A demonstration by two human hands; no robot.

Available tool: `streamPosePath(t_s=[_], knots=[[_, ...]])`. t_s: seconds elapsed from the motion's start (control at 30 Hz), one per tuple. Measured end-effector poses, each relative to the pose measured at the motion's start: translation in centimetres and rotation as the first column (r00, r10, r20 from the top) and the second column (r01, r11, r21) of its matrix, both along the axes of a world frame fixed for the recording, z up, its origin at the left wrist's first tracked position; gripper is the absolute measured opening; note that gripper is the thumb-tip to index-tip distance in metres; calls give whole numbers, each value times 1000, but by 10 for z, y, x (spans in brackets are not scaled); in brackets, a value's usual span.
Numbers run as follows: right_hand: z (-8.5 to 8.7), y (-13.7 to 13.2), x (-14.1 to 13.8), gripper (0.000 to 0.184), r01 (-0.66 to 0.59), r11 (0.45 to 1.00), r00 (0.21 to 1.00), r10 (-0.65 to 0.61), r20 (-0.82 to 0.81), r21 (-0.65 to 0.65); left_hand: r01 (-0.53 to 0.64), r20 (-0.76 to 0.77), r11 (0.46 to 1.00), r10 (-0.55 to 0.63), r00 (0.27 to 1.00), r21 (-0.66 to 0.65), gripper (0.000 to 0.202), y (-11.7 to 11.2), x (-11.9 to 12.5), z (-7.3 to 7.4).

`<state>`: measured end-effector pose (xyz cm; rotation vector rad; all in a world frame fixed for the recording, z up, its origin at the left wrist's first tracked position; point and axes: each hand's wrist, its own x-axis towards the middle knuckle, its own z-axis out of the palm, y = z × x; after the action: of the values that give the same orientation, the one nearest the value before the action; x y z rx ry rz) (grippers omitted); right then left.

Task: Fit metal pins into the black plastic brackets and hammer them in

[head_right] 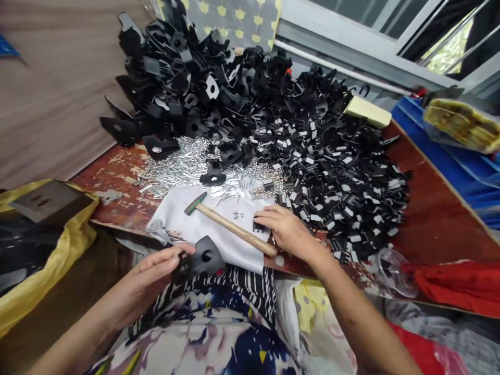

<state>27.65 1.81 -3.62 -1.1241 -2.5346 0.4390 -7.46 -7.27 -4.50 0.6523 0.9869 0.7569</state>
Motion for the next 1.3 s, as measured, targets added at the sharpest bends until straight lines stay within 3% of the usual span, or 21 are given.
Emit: streamPosePath(t_s=[0.1,0.17,0.27,0.33,0.47,0.63,0.73,0.9,1.07,1.2,1.3], knots=[[-27,-7,-4,57,10,1000,997,-9,-76,12,-8,7,999,7,1000,48,31,8,15,3],[-32,-4,-13,46,101,995,980,-95,-176,24,-23,14,996,22,1000,82,29,10,26,3],[-22,-5,-34,27,315,949,890,-289,-353,17,-24,19,990,22,1000,139,23,12,41,4],[-9,-13,-51,18,397,918,820,-351,-452,9,-40,20,984,37,999,171,20,15,51,6],[8,-38,-85,18,323,945,818,-252,-517,51,-116,82,978,103,991,173,23,23,69,15],[0,-55,-107,29,332,941,792,-240,-562,65,-127,144,979,104,984,158,24,27,77,18],[-5,-57,-109,30,331,941,813,-245,-528,74,-121,115,979,103,988,162,23,25,75,14],[-5,-57,-108,28,339,939,781,-311,-542,-51,-88,60,979,78,995,184,22,23,73,12],[-4,-64,-108,39,293,954,820,-215,-531,66,-5,77,978,-12,997,208,22,18,73,17],[-6,-67,-109,27,339,937,733,-317,-601,-82,-24,65,978,11,998,206,20,16,70,18],[-5,-69,-110,27,349,936,749,-306,-588,-42,-30,70,983,17,997,183,19,16,68,20]])
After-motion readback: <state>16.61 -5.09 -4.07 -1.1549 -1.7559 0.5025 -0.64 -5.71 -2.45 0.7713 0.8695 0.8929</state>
